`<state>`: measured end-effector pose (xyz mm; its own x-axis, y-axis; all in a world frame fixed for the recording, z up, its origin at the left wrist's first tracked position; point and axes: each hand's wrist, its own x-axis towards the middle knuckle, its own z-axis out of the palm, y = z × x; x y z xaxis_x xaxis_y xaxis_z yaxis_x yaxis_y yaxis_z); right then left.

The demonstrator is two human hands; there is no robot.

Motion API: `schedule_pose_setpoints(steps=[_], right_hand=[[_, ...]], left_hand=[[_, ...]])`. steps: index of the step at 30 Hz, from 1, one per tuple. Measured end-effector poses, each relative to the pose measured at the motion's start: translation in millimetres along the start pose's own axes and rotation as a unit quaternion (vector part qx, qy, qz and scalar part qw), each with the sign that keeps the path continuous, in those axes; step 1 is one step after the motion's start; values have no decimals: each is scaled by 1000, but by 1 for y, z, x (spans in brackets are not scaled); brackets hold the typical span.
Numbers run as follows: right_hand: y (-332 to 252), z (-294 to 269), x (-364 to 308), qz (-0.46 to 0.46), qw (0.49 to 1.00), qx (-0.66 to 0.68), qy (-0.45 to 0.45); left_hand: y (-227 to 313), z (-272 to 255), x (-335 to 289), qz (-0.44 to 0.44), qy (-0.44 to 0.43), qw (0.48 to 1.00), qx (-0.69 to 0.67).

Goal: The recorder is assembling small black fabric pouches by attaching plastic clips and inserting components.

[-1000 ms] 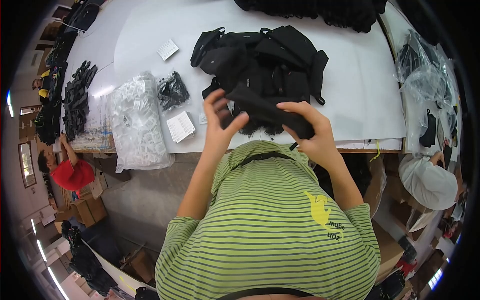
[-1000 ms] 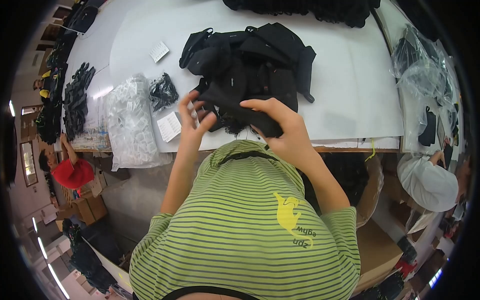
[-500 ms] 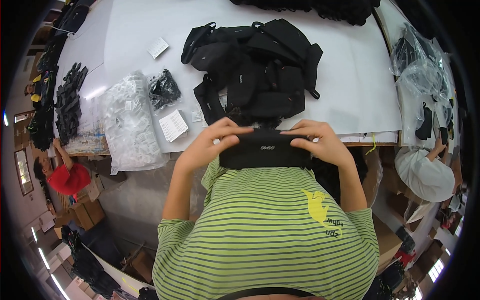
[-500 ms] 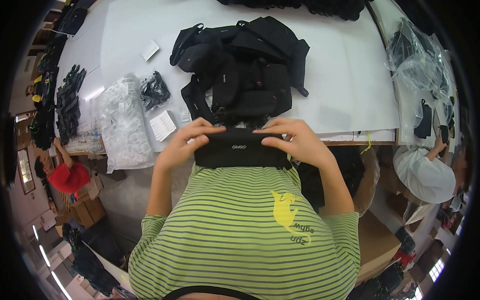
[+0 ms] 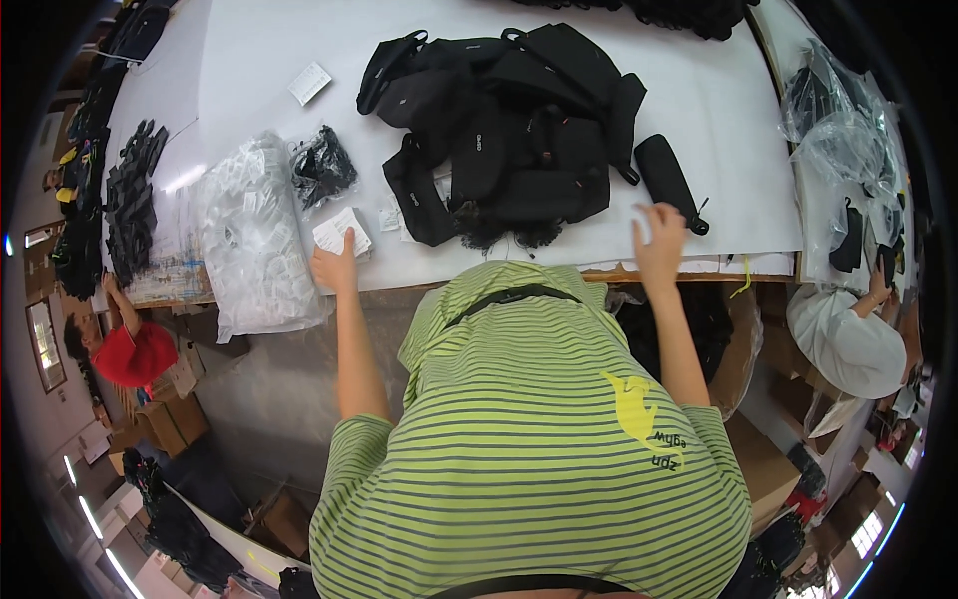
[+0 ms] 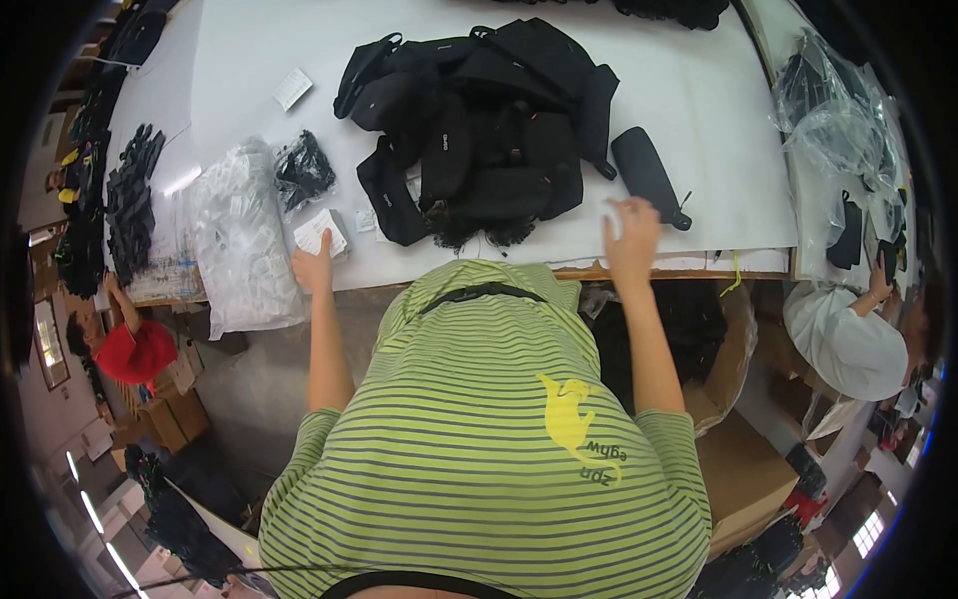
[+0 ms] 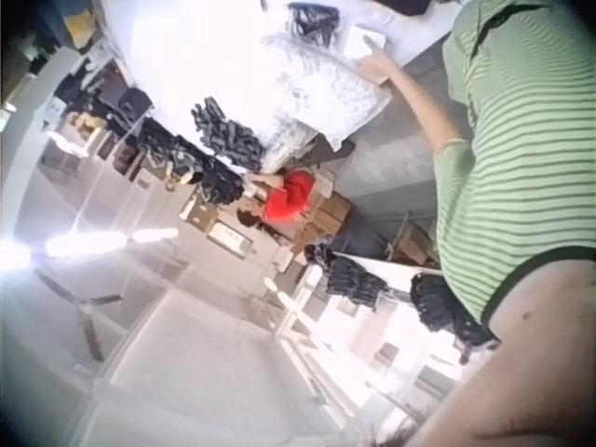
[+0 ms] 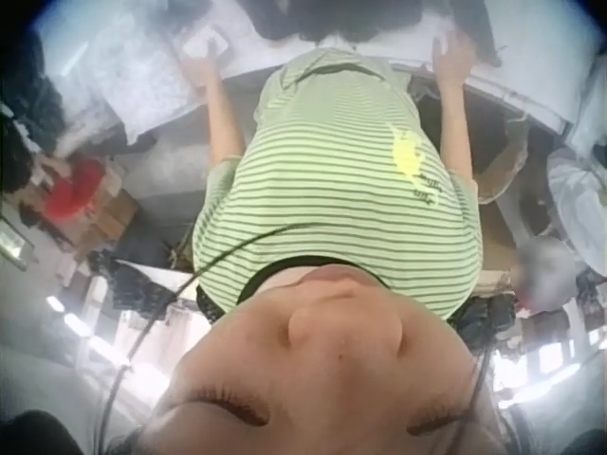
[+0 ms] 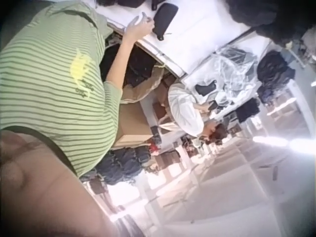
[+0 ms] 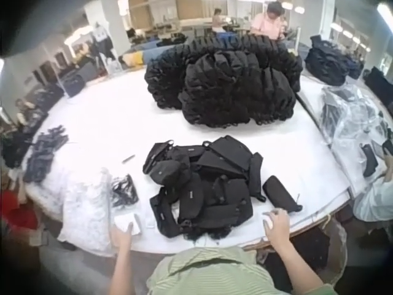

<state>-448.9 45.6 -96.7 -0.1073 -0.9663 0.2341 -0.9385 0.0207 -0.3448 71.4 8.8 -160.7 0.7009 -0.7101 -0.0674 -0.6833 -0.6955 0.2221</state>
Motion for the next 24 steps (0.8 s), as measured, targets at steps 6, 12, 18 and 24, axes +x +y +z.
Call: schedule_pose_setpoints(steps=[6, 12, 18, 24], right_hand=[[-89, 49, -7, 31, 952, 213, -216], [-121, 72, 50, 136, 937, 298, -125], [-112, 103, 99, 230, 899, 320, -192], [-109, 79, 106, 215, 859, 465, 4]], left_hand=[[-23, 11, 6, 22, 56, 996, -58], [-33, 8, 8, 64, 42, 990, -117], [-18, 0, 1, 66, 41, 986, -148], [6, -24, -14, 80, 119, 989, -45]])
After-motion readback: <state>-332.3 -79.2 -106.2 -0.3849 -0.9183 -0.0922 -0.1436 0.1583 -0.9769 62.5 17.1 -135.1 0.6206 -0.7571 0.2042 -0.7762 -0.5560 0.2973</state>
